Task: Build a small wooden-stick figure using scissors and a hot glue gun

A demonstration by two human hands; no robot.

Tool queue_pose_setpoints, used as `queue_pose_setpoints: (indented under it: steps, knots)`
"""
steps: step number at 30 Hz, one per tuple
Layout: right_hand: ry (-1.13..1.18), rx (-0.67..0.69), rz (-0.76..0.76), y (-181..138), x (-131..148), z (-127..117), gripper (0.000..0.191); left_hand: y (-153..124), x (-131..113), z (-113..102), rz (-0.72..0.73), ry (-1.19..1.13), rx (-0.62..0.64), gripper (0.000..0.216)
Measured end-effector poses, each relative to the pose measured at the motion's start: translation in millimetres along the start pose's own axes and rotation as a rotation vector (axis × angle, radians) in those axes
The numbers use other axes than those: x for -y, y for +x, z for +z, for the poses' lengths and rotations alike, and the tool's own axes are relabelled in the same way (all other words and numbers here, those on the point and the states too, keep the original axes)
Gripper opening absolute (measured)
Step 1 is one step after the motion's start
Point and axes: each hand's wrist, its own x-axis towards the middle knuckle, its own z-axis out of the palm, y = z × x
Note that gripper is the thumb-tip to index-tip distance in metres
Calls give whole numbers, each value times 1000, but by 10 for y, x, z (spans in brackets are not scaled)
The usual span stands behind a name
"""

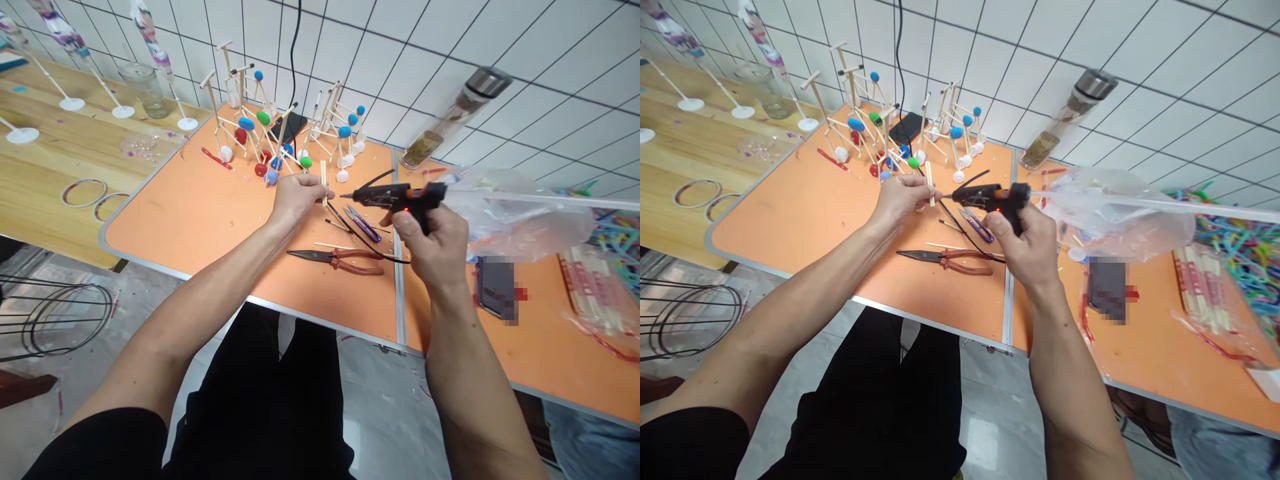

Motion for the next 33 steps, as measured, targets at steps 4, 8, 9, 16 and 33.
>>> queue_pose_setpoints:
  steps: [4, 8, 9, 16, 33]
  knots:
    - [326, -86, 122, 95, -151, 22, 52, 2, 7, 8, -21, 2, 8, 20]
    - [512, -108, 261, 194, -262, 106, 55, -4, 26, -6, -26, 25, 40, 19]
    - [534, -105, 292, 212, -272, 120, 55, -4, 32, -12, -23, 29, 44, 20]
    - [502, -122, 501, 283, -324, 93, 47, -35, 24, -11, -52, 71, 33, 21]
    - [678, -115, 807, 385, -652, 272, 10, -90, 47, 9, -63, 119, 104, 32]
